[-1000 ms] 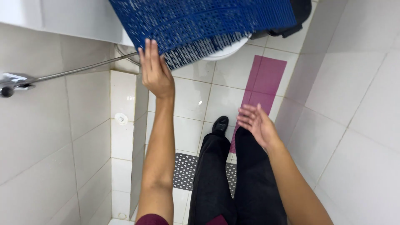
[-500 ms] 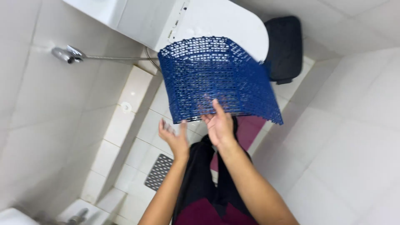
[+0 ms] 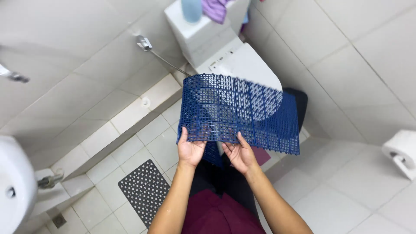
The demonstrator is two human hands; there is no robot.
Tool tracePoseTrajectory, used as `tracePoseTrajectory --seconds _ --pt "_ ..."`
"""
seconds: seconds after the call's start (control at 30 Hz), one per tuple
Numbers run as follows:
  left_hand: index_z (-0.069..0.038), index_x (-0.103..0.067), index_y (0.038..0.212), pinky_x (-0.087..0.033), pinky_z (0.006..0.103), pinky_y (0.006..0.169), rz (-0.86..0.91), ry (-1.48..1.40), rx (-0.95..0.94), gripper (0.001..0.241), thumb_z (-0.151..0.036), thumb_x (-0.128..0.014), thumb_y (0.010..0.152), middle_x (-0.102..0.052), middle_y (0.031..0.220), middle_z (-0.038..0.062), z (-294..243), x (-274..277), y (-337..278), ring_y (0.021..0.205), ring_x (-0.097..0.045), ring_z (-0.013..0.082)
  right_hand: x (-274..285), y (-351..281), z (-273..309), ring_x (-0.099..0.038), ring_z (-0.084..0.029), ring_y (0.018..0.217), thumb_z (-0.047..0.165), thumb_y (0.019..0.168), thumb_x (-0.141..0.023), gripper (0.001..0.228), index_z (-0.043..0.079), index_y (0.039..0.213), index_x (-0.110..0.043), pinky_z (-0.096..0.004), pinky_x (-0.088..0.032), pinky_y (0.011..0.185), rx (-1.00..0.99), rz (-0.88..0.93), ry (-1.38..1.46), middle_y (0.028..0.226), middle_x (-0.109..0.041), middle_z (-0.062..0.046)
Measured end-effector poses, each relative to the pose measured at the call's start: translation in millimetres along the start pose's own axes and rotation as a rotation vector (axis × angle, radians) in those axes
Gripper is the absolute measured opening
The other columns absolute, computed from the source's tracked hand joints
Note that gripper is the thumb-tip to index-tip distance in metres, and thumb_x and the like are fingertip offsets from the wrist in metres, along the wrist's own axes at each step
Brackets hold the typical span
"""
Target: The person cleans several bathroom floor mats using a purple cloth. They wipe a grey perforated mat, a pink mesh mat, and a blue grid mat, then place them on the floor. The person also moves a black trash bin.
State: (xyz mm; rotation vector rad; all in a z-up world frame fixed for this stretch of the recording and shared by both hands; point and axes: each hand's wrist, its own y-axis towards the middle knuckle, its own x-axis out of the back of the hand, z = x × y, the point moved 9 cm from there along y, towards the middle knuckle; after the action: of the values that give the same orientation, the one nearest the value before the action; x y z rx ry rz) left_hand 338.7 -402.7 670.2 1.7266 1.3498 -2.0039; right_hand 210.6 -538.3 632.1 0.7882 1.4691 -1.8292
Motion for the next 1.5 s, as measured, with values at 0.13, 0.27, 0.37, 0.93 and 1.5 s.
tracePoseTrajectory --seconds 0.13,0.27,0.37,0.93,1.5 --pt "-0.006 -0.062 0.130 -0.050 0.0483 0.105 -0.113 0.051 -0.076 0.048 -0.042 -0.043 0.105 -0.069 0.129 0.011 -20 -7 -26 0.118 -0.065 0.0286 6 6 -40 -0.073 -0.028 0.108 0.053 0.109 -0.052 0.053 0.003 0.125 -0.060 -0.043 -0.057 0.098 -0.180 0.034 -0.027 0.116 -0.071 -0.009" --pt "-0.004 -0.059 0.137 -0.048 0.0470 0.104 0.078 0.075 -0.175 0.045 -0.041 -0.047 0.112 -0.067 0.130 0.011 -72 0 -33 0.117 -0.063 0.0285 -7 -3 -79 -0.072 -0.028 0.108 0.072 0.092 -0.039 0.083 0.005 0.138 -0.055 -0.041 -0.058 0.088 -0.497 0.035 -0.517 0.136 -0.067 -0.012" --pt "-0.004 -0.057 0.139 -0.049 0.0466 0.104 0.076 0.147 -0.184 0.048 -0.041 -0.047 0.110 -0.066 0.131 0.011 -108 -23 -56 0.118 -0.062 0.0282 5 -6 -101 -0.069 -0.029 0.113 0.069 0.093 -0.044 0.083 0.004 0.144 -0.053 -0.043 -0.058 0.092 -0.680 0.031 -0.860 0.139 -0.065 -0.013" --pt "-0.001 -0.053 0.142 -0.044 0.0465 0.113 0.027 0.224 -0.344 0.049 -0.036 -0.046 0.109 -0.061 0.141 0.014 -192 -41 -48 0.128 -0.058 0.0299 -214 183 168 -0.065 -0.028 0.109 0.036 0.098 -0.068 0.047 0.008 0.136 -0.062 -0.040 -0.050 0.095 0.488 -0.189 -1.924 0.128 -0.068 -0.013" --pt "-0.002 -0.046 0.152 -0.041 0.0442 0.118 -0.066 0.220 -0.608 0.079 -0.064 -0.032 0.104 -0.055 0.150 0.015 -142 -120 -61 0.139 -0.052 0.0284 -348 374 268 -0.060 -0.037 0.125 0.027 0.098 -0.075 0.049 0.001 0.137 -0.062 -0.046 -0.044 0.111 0.636 -0.104 -2.304 0.139 -0.061 -0.024"
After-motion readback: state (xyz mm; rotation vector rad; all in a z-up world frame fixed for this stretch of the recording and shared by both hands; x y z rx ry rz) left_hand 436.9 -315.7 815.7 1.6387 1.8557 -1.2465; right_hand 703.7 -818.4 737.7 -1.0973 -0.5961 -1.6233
